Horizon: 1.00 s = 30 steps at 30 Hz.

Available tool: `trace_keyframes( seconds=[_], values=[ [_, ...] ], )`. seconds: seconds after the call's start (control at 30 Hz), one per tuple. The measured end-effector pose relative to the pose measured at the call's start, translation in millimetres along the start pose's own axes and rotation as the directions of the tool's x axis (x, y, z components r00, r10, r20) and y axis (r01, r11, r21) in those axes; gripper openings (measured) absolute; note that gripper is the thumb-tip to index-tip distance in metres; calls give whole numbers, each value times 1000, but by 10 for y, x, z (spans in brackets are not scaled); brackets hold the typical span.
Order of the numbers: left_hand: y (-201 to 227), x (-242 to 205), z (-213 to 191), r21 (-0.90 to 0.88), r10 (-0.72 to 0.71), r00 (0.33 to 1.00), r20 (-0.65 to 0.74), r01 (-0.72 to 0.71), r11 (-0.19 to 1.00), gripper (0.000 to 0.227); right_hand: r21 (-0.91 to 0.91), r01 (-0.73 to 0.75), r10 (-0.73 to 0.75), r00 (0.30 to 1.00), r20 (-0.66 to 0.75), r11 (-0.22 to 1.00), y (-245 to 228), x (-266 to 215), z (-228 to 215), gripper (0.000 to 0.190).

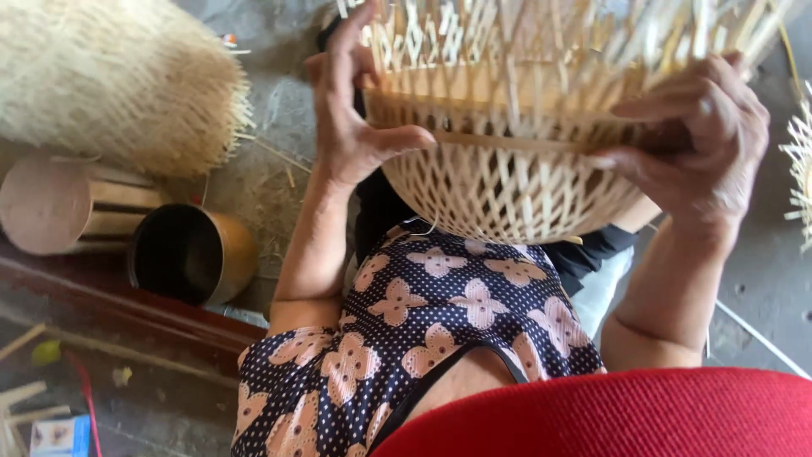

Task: The person weaves a bamboo basket by hand, interlacing bamboo strips around a frame, applying glue to the strips from a bottle, and tucking in additional bamboo strips around the rim.

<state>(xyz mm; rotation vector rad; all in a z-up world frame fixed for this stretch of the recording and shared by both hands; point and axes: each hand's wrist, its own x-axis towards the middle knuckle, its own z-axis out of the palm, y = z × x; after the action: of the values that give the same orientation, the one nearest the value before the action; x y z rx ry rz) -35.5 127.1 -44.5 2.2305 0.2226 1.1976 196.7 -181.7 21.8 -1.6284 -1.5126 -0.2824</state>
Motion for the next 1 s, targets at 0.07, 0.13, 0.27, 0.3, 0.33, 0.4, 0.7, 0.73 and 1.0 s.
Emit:
trace_keyframes(
  seconds=[0.07,0.13,0.27,0.3,0.33,0.4,0.7,0.73,1.0],
  values=[
    [29,6,-28,59,11,1000,4,-11,998,122,37,-47,47,999,16,998,-61,41,-14,51],
    [109,20,-71,80,22,1000,20,-23,997,120,85,-55,53,998,26,995,-74,115,-7,48],
    [383,85,-103,116,19,999,-30,-15,993,116,103,32,-31,1000,-3,994,-114,223,-24,45],
    [473,72,-119,141,15,997,-69,-5,990,115,84,43,-42,999,-7,996,-123,228,-30,45],
    [573,42,-140,167,2,994,-106,16,986,114,70,48,-48,999,-5,996,-136,217,-32,45],
    [712,54,-129,173,14,988,-152,13,985,108,32,46,-46,999,12,998,-136,210,-45,45],
    [1355,160,670,-63,372,910,181,-367,928,82,62,10,-11,1000,19,998,-206,235,-40,48],
    [1360,171,696,-11,371,908,192,-376,926,84,54,30,-31,999,19,998,-221,248,-46,49],
    [1430,224,712,30,345,920,187,-356,934,86,-454,248,-446,798,-405,856,-92,-74,-123,42]
  ],
)
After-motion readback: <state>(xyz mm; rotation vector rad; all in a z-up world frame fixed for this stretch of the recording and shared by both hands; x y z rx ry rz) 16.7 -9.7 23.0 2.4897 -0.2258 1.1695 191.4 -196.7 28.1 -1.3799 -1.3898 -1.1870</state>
